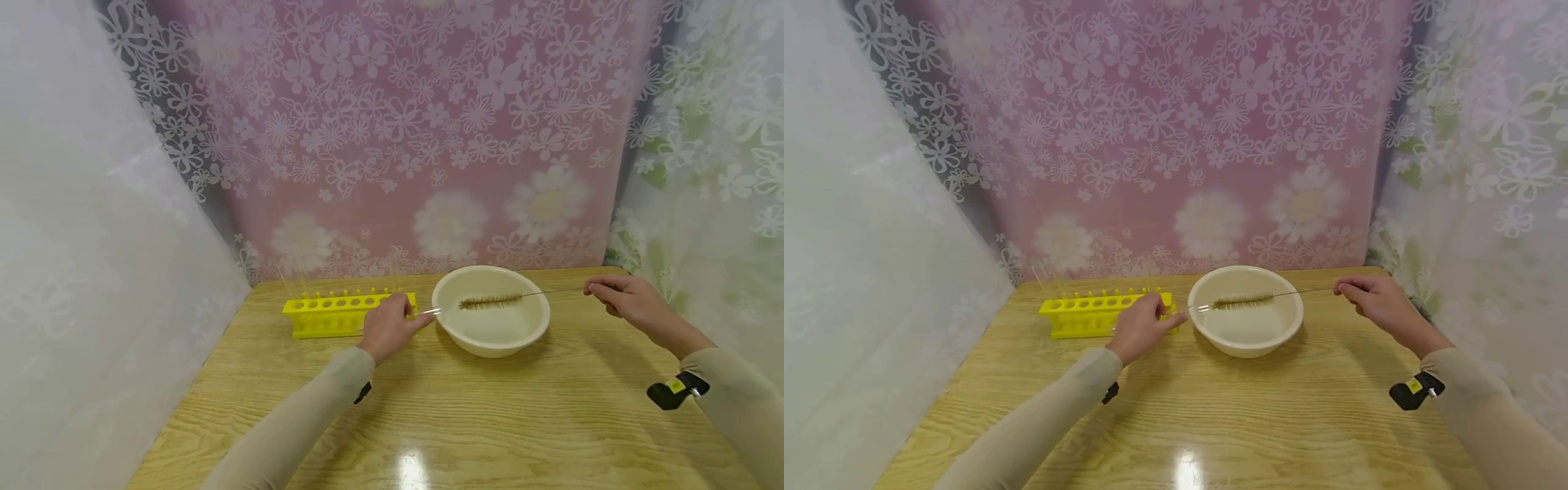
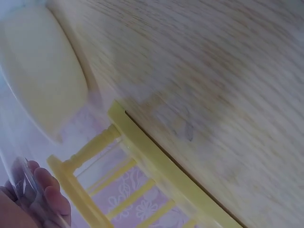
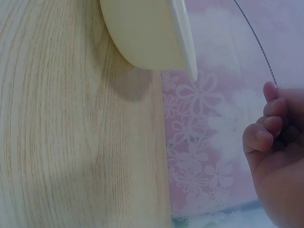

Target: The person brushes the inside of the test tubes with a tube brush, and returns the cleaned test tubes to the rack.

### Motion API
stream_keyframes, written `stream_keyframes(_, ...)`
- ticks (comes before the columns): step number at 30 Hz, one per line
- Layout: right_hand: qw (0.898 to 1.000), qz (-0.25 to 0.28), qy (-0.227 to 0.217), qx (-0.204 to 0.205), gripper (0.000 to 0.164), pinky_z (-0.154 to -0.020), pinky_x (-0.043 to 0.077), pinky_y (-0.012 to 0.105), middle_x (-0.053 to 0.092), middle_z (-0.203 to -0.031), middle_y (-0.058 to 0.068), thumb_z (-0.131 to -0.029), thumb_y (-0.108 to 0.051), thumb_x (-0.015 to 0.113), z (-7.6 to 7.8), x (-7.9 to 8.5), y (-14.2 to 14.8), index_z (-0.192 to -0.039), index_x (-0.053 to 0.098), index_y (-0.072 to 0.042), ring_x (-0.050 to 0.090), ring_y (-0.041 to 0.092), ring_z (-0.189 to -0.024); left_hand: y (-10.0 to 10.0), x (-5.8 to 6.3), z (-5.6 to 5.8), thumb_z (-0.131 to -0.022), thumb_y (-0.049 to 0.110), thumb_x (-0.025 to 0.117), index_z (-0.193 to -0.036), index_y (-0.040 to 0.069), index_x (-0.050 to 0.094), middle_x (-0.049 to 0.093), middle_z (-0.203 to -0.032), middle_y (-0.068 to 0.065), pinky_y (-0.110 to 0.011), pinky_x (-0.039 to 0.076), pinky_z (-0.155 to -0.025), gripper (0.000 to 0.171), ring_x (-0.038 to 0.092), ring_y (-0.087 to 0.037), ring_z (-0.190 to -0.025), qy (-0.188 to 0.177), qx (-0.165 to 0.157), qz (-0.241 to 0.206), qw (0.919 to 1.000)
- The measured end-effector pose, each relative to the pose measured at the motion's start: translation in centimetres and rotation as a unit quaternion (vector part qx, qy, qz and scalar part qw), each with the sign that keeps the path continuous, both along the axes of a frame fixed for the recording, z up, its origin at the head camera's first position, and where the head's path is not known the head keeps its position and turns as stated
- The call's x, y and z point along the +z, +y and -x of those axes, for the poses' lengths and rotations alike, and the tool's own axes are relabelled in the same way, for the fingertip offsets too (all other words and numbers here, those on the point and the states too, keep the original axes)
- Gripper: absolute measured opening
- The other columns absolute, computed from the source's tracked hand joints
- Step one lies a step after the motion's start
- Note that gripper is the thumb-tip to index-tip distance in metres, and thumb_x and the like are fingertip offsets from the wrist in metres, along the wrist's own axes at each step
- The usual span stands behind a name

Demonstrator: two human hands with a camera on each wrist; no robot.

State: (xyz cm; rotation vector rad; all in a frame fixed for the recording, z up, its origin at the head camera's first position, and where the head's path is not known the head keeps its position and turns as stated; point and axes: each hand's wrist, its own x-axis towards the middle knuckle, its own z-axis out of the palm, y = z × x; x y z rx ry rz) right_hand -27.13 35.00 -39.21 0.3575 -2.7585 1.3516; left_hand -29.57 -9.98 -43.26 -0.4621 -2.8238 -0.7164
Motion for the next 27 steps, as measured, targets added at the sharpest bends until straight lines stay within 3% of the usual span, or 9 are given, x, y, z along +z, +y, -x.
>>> stream_keyframes(11, 0.999, 0.019, -0.012, 0.025, 0.043, -0.054, 0.038, 0.036, 0.043, -0.069, 0.006, -0.110, -0.032, 0.043, 0.02, 0.08, -0.02, -0.122, 0.061, 0.005, 0.038, 0.024, -0.054, 0.72, -0.07, -0.12, -0.087, 0.076, 0.056, -0.090, 0.015, 0.057, 0.048, -0.069, 0.003, -0.031, 0.033, -0.054, 0.061, 0.042, -0.013, -0.054, 0.010, -0.001, -0.001, 0.9999)
stream_keyframes(18, 0.997, 0.042, -0.021, 0.057, 0.040, -0.058, 0.039, 0.036, 0.046, -0.077, 0.009, -0.110, -0.028, 0.044, 0.26, -0.02, 0.52, -0.122, 0.060, 0.006, 0.039, 0.027, -0.060, 0.88, -0.18, -0.18, -0.087, 0.077, 0.055, -0.085, 0.017, 0.054, 0.047, -0.070, 0.004, -0.028, 0.031, -0.051, 0.060, 0.039, -0.011, -0.054, 0.047, -0.010, -0.008, 0.9988)
stream_keyframes(27, 0.997, 0.024, -0.037, 0.056, 0.041, -0.058, 0.040, 0.036, 0.050, -0.082, 0.005, -0.110, -0.030, 0.044, 0.64, 0.08, 0.74, -0.124, 0.060, 0.006, 0.041, 0.025, -0.062, 0.94, -0.40, -0.32, -0.089, 0.071, 0.059, -0.082, 0.019, 0.052, 0.045, -0.071, 0.004, -0.027, 0.030, -0.049, 0.054, 0.038, -0.011, -0.053, 0.072, -0.021, -0.011, 0.9971)
